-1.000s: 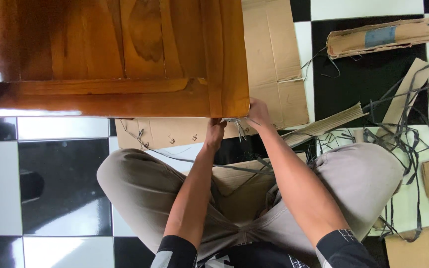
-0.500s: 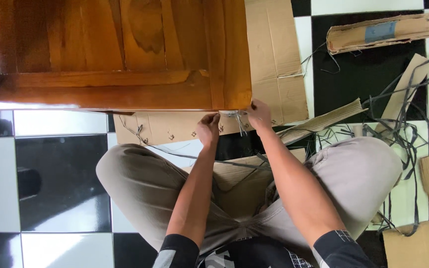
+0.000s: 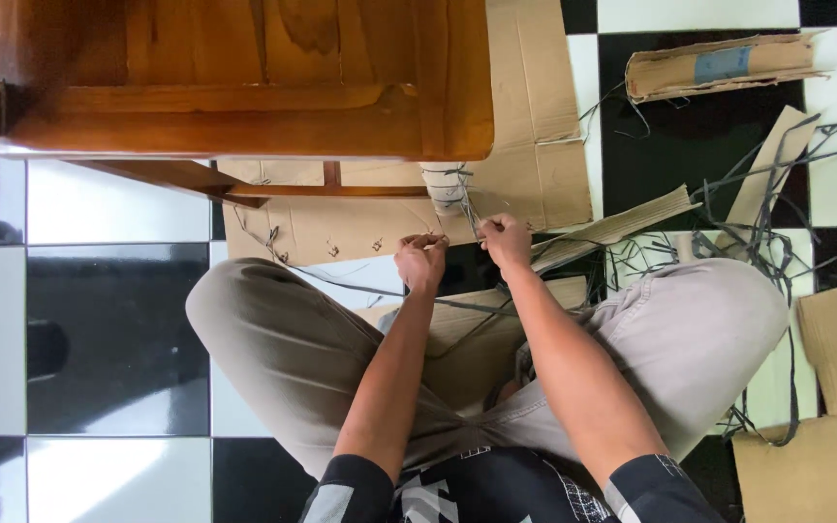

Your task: Wrapping a wooden furniture leg with cardboard and securing it with string

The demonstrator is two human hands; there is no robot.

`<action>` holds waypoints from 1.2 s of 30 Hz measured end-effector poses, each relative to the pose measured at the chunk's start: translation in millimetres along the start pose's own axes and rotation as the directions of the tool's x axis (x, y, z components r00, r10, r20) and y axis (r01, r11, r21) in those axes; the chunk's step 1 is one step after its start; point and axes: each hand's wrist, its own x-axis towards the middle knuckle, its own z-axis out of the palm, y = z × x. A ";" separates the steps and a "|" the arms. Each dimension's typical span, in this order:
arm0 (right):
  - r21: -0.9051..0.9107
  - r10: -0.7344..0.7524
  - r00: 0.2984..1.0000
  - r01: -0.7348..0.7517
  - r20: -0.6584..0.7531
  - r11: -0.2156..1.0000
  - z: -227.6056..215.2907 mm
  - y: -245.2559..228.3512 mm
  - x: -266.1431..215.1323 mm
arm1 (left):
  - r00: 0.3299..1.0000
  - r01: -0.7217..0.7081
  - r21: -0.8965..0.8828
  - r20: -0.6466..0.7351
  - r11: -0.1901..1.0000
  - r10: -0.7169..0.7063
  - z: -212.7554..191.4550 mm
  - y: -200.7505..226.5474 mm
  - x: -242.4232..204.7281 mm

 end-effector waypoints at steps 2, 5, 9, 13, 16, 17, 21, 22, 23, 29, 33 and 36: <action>-0.072 -0.012 1.000 0.012 0.003 0.997 -3.6 -4.9 -10.5 | 0.999 -0.007 -0.087 0.039 0.996 0.010 4.2 -0.6 -0.1; -0.154 -0.060 0.996 0.069 0.064 0.986 -19.6 -31.7 -41.1 | 0.996 0.013 -0.239 0.093 0.971 0.009 15.0 0.9 -0.9; -0.198 -0.124 0.978 0.157 0.168 0.968 -37.8 -65.0 -80.2 | 0.986 0.121 -0.377 0.150 0.918 -0.068 23.4 4.7 -0.9; -0.212 -0.159 0.974 0.192 0.162 0.958 -41.1 -65.8 -89.1 | 0.975 0.197 -0.452 0.185 0.870 -0.124 59.7 -12.0 24.1; -0.244 -0.158 0.976 0.191 0.150 0.951 -39.4 -60.8 -88.5 | 0.971 0.201 -0.406 0.199 0.892 -0.128 76.5 -23.6 38.1; -0.256 -0.164 0.976 0.196 0.140 0.947 -38.3 -58.8 -87.6 | 0.972 0.212 -0.412 0.181 0.886 -0.149 77.8 -24.7 39.0; -0.278 -0.158 0.983 0.178 0.094 0.944 -26.0 -38.5 -73.7 | 0.974 0.223 -0.352 0.112 0.909 -0.196 82.8 -36.0 47.4; -0.279 -0.155 0.983 0.176 0.094 0.944 -26.3 -35.7 -69.3 | 0.974 0.225 -0.351 0.115 0.909 -0.197 79.9 -35.4 45.1; -0.288 -0.140 0.986 0.160 0.088 0.944 -26.7 -32.8 -65.0 | 0.970 0.244 -0.353 0.100 0.904 -0.223 77.1 -34.6 42.6; -0.267 -0.083 0.994 0.101 0.076 0.958 -29.6 -25.3 -51.3 | 0.967 0.255 -0.338 0.087 0.906 -0.239 62.1 -26.2 35.0; -0.277 -0.055 0.996 0.073 0.072 0.958 -33.7 -24.4 -55.6 | 0.971 0.239 -0.311 0.104 0.920 -0.217 53.6 -17.5 24.0; -0.313 -0.029 0.998 0.047 0.061 0.948 -33.2 -25.9 -57.9 | 0.974 0.222 -0.325 0.109 0.919 -0.197 51.0 -8.8 18.5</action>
